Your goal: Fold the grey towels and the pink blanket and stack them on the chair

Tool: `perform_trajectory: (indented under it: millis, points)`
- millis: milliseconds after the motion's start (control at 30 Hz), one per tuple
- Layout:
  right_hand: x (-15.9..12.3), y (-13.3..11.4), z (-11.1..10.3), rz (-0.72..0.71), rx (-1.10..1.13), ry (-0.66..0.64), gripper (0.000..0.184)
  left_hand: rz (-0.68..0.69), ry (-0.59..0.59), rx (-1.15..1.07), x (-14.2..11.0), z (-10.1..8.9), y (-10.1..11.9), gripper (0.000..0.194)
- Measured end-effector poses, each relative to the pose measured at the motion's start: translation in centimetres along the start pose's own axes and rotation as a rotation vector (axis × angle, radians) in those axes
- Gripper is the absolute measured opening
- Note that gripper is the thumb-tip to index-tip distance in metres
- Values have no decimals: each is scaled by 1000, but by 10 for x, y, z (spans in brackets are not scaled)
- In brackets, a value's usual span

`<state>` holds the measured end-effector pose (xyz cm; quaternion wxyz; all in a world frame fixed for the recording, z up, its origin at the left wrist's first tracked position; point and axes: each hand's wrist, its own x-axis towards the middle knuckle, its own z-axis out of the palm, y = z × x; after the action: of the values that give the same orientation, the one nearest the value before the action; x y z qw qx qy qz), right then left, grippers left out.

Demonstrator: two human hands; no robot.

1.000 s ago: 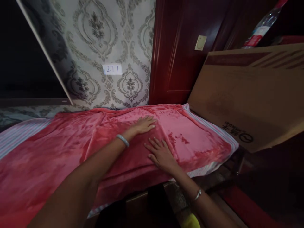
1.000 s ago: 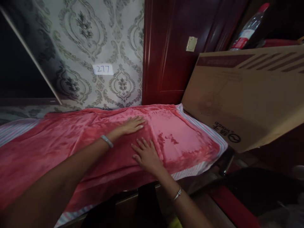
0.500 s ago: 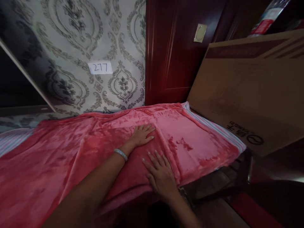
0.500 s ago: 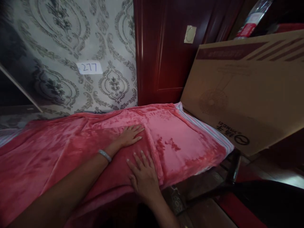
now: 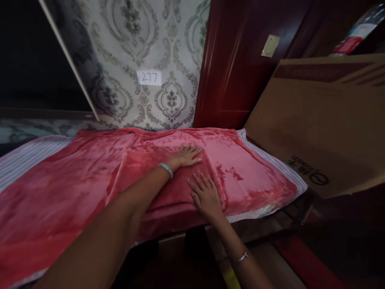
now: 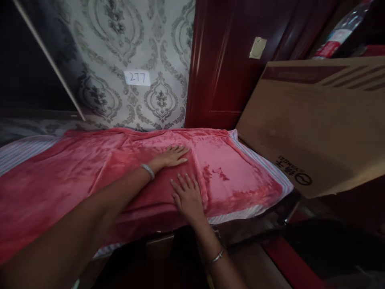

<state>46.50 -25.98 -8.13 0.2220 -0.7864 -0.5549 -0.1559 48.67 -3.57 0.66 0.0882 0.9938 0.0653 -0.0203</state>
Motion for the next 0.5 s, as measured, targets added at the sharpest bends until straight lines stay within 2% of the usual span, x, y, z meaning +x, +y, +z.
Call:
perform_trajectory:
  millis: [67, 133, 267, 400, 500]
  points:
    - [0, 5, -7, -3, 25, -40, 45, 36, 10, -31, -20, -11, -7, 71]
    - [7, 8, -18, 1, 84, -87, 43, 71, 23, -41, -47, -19, -23, 69]
    - [43, -6, -37, -95, 236, -159, 45, -10, 34, 13, -99, -23, -66, 67]
    - [75, -38, -31, -257, 240, -292, 44, -111, 82, 89, -125, -8, -91, 64]
    - [72, -52, -13, -294, 123, -363, 50, -126, 146, 139, -128, 11, -95, 64]
